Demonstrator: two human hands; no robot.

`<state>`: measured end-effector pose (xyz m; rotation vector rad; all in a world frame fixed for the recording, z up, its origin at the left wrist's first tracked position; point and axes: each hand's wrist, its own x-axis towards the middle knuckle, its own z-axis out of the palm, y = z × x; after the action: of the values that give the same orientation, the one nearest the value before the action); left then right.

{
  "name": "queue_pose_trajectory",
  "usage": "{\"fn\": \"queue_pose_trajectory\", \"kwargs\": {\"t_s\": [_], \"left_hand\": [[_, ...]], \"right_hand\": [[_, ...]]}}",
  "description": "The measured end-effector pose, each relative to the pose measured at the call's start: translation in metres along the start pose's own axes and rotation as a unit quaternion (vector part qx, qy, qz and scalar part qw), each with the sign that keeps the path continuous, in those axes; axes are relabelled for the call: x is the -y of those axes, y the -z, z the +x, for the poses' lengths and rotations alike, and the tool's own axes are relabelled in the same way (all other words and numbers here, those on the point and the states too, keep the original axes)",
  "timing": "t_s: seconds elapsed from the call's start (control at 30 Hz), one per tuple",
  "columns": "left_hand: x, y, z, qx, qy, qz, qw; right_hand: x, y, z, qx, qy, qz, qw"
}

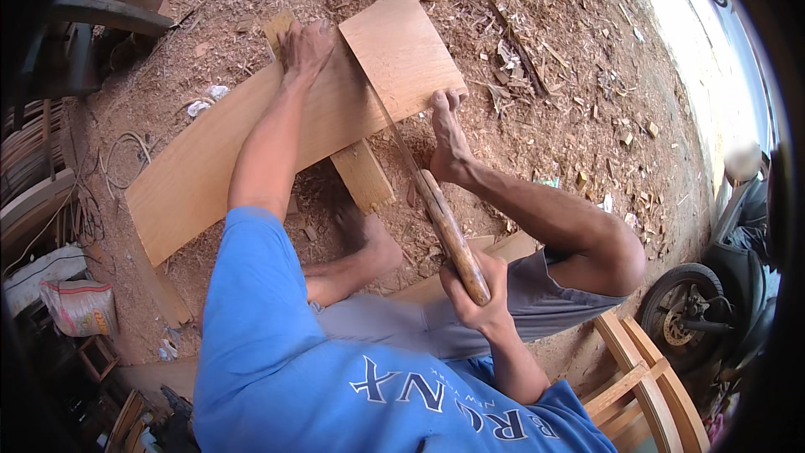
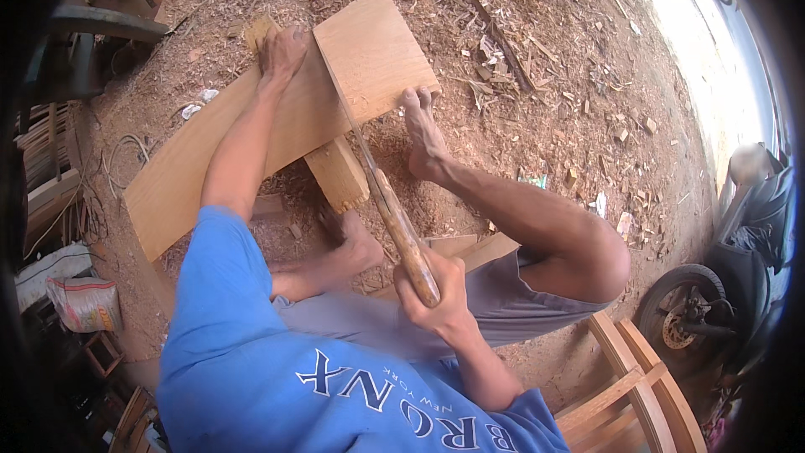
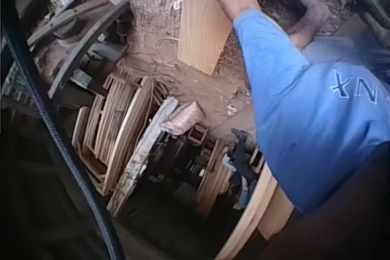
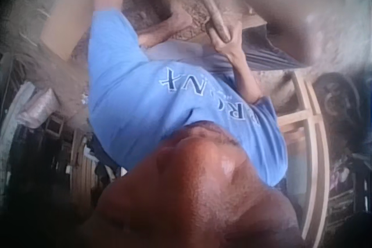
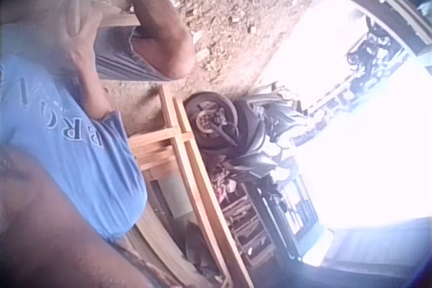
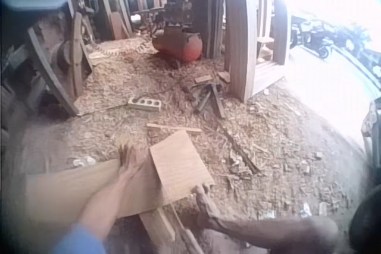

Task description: The person marks a wooden plank with a pencil and ruler, then sits on the floor to cut the plank with a hand saw. After cutting, the person stands and places the cut piece into a wooden frame structure.

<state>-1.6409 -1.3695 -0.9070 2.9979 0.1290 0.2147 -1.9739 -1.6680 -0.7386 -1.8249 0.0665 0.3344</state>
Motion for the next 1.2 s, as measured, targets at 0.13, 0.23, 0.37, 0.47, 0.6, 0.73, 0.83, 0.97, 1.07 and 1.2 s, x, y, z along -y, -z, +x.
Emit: {"fn": "queue_pose_trajectory", "kwargs": {"t_s": [0.13, 0.23, 0.37, 0.47, 0.6, 0.73, 0.83, 0.97, 1.07, 1.2], "left_hand": [[0.004, 0.000, -0.002, -0.033, -0.040, -0.034, 0.998], [0.004, 0.003, -0.002, -0.025, -0.032, -0.036, 0.999], [0.001, 0.007, -0.002, -0.008, -0.019, -0.048, 0.999], [0.001, 0.008, -0.002, 0.006, -0.023, -0.052, 0.998], [-0.003, 0.008, -0.008, -0.035, -0.004, -0.016, 0.999], [-0.004, 0.009, -0.008, -0.012, -0.011, -0.051, 0.999], [0.001, 0.009, -0.005, 0.008, -0.023, -0.047, 0.999], [0.003, 0.004, -0.002, -0.009, -0.038, -0.017, 0.999], [0.002, 0.004, -0.001, -0.025, -0.032, -0.001, 0.999], [-0.002, 0.004, -0.002, -0.010, -0.016, 0.024, 1.000]], "right_hand": [[0.014, 0.039, -0.079, 0.005, -0.011, -0.033, 0.999], [0.010, 0.029, -0.043, 0.006, -0.002, -0.014, 1.000], [-0.011, -0.027, 0.078, -0.007, 0.043, 0.032, 0.999], [-0.014, -0.035, 0.100, -0.028, 0.025, 0.059, 0.998], [-0.004, -0.019, 0.029, -0.007, 0.013, 0.029, 0.999], [0.019, 0.033, -0.075, -0.012, -0.032, 0.012, 0.999], [0.019, 0.041, -0.075, 0.018, -0.055, -0.003, 0.998], [-0.016, -0.014, 0.043, -0.005, 0.023, 0.065, 0.998], [-0.022, -0.036, 0.103, -0.018, 0.052, 0.049, 0.997], [-0.010, -0.024, 0.051, -0.023, 0.047, 0.016, 0.999]]}}
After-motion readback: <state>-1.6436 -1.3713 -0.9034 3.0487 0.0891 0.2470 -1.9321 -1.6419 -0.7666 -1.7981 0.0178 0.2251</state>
